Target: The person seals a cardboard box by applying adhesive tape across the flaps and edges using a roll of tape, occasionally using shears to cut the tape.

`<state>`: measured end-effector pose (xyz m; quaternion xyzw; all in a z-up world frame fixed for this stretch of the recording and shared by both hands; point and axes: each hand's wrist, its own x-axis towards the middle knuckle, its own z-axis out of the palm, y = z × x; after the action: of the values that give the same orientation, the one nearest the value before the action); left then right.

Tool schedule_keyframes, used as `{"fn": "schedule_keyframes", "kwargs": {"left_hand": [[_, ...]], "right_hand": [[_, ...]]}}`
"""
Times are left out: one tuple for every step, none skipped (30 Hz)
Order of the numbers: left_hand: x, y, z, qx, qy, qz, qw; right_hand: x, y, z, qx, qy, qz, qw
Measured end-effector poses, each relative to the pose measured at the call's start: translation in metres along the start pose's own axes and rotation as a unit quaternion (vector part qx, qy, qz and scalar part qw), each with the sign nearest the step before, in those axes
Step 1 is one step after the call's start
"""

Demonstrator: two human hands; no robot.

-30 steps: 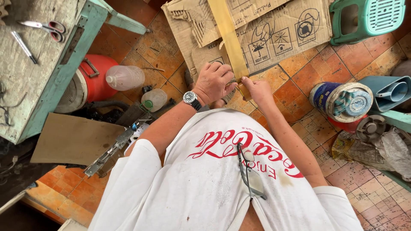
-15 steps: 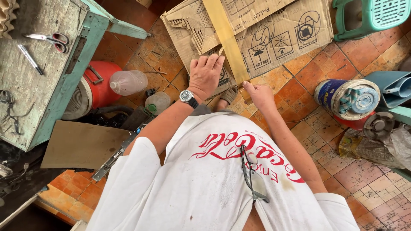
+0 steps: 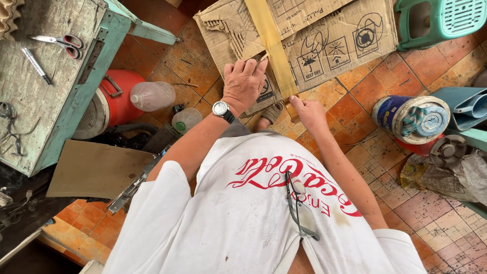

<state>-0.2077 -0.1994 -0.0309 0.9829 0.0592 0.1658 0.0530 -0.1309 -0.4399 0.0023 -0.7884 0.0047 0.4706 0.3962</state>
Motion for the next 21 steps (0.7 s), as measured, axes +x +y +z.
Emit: {"fn": "schedule_keyframes", "kwargs": {"left_hand": [[0.001,0.000,-0.003,-0.009,0.003,0.009,1.000],[0.002,-0.001,-0.006,-0.018,0.006,0.018,1.000],[0.003,0.000,-0.005,-0.017,0.005,0.018,1.000],[0.004,0.000,-0.004,-0.014,0.014,0.019,1.000],[0.005,0.001,-0.003,-0.012,0.023,0.020,0.999],[0.006,0.001,0.001,-0.011,0.023,0.021,0.999],[0.007,0.001,0.005,-0.011,0.022,0.019,1.000],[0.007,0.001,0.008,-0.011,0.021,0.017,1.000],[0.009,0.001,0.009,-0.011,0.021,0.017,1.000],[0.011,0.000,0.009,-0.010,0.061,0.012,0.998],[0.013,0.001,0.009,-0.010,0.099,0.007,0.995],[0.012,-0.002,0.015,-0.010,0.099,0.008,0.995],[0.011,-0.004,0.021,-0.019,0.087,-0.012,0.996],[0.011,-0.006,0.027,-0.028,0.075,-0.033,0.996],[0.016,-0.006,0.021,-0.028,0.076,-0.033,0.996],[0.021,-0.005,0.014,-0.035,0.034,-0.052,0.997],[0.026,-0.005,0.008,-0.042,-0.008,-0.072,0.996],[0.029,-0.006,0.007,-0.041,-0.008,-0.073,0.996],[0.033,-0.008,0.007,-0.047,0.012,-0.063,0.997],[0.037,-0.010,0.006,-0.052,0.031,-0.052,0.997],[0.036,-0.008,0.006,-0.051,0.032,-0.053,0.997]], "right_hand": [[-0.001,-0.002,0.000,-0.017,0.001,-0.001,1.000],[-0.002,-0.004,0.000,-0.034,0.001,-0.003,0.999],[-0.002,-0.006,0.000,-0.033,0.000,-0.003,0.999],[-0.003,-0.007,0.000,-0.042,0.002,-0.002,0.999],[-0.005,-0.008,0.000,-0.050,0.005,-0.001,0.999],[-0.004,-0.008,0.002,-0.050,0.005,-0.001,0.999],[-0.005,-0.008,0.003,-0.083,0.013,-0.010,0.996],[-0.005,-0.008,0.004,-0.116,0.021,-0.018,0.993],[-0.004,-0.007,0.005,-0.116,0.021,-0.018,0.993],[-0.004,-0.007,0.006,-0.132,0.026,-0.024,0.991],[-0.004,-0.006,0.007,-0.147,0.032,-0.029,0.988],[-0.003,-0.005,0.008,-0.146,0.032,-0.029,0.988],[-0.002,-0.004,0.009,-0.150,0.041,-0.027,0.988],[-0.001,-0.002,0.010,-0.154,0.049,-0.026,0.987],[-0.002,-0.009,0.008,-0.153,0.049,-0.027,0.987],[-0.004,-0.016,0.007,-0.142,0.032,0.013,0.989],[-0.005,-0.022,0.006,-0.131,0.015,0.053,0.990],[-0.006,-0.024,0.006,-0.131,0.014,0.053,0.990],[-0.007,-0.025,0.006,-0.131,0.015,0.052,0.990],[-0.008,-0.027,0.006,-0.131,0.017,0.051,0.990],[-0.008,-0.028,0.006,-0.131,0.016,0.050,0.990]]}}
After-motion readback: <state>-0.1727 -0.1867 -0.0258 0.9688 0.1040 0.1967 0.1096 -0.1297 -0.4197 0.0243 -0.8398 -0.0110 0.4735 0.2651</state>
